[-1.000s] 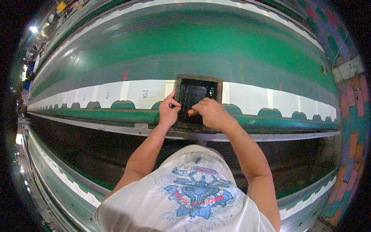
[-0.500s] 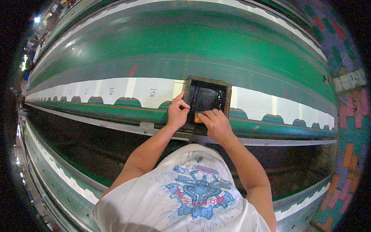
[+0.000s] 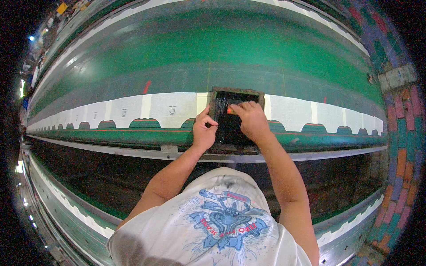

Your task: The person uses a small yellow sponge to wipe a dark rectangular printing plate resting on a green conveyor belt. The person repeatedly scrubs the plate's surface, occasionally lifting and repositioning it, then continues wiping until the end of the clip.

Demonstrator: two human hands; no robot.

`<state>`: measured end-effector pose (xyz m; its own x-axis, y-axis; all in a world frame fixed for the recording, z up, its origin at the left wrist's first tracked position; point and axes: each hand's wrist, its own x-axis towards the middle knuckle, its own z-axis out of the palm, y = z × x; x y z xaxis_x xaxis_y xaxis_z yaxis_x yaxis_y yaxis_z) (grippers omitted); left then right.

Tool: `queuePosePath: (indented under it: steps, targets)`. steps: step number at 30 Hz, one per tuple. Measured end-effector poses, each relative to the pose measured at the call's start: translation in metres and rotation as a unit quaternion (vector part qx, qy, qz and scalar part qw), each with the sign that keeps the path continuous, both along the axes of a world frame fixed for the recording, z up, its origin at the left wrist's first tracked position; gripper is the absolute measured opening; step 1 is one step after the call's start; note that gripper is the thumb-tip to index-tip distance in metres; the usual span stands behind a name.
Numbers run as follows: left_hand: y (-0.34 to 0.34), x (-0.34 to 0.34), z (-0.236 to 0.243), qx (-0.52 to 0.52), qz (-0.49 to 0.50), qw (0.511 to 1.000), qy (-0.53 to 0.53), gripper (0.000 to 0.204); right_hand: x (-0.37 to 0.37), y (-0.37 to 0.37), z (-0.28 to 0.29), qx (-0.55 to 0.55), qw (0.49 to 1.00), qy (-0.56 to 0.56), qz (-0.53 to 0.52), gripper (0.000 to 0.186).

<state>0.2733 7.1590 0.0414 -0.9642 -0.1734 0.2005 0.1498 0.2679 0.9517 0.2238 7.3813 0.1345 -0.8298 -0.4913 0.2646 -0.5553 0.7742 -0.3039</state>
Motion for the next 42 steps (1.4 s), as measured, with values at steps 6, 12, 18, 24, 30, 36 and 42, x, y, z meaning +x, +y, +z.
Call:
queuePosePath:
  steps: [6, 12, 18, 24, 30, 36, 42]
  targets:
    - [-0.001, 0.002, -0.004, -0.007, -0.002, 1.0, -0.008, 0.02, 0.071, -0.007, 0.01, -0.009, 0.999, -0.027, 0.029, 0.05]
    - [-0.002, -0.002, -0.001, -0.016, -0.006, 0.999, -0.031, 0.019, 0.094, 0.01, 0.016, -0.076, 0.994, -0.081, 0.023, 0.047]
    - [0.036, 0.0, 0.028, -0.007, -0.031, 0.997, 0.066, 0.021, 0.105, 0.063, 0.002, -0.202, 0.978, -0.043, -0.016, 0.038]
    - [0.146, -0.003, 0.024, 0.033, -0.035, 0.997, 0.065, 0.021, 0.116, 0.158, -0.004, -0.224, 0.972, -0.044, -0.049, 0.044]
    - [0.237, -0.006, 0.0, 0.052, -0.015, 0.998, 0.041, 0.022, 0.118, 0.25, -0.008, -0.231, 0.97, -0.054, -0.057, 0.046]
    - [0.256, -0.008, -0.002, 0.086, -0.023, 0.994, -0.058, 0.02, 0.106, 0.283, -0.003, -0.218, 0.975, -0.045, 0.007, 0.044]
    - [0.262, -0.006, -0.003, 0.087, -0.027, 0.995, -0.04, 0.021, 0.095, 0.281, 0.008, -0.111, 0.991, -0.03, 0.073, 0.051]
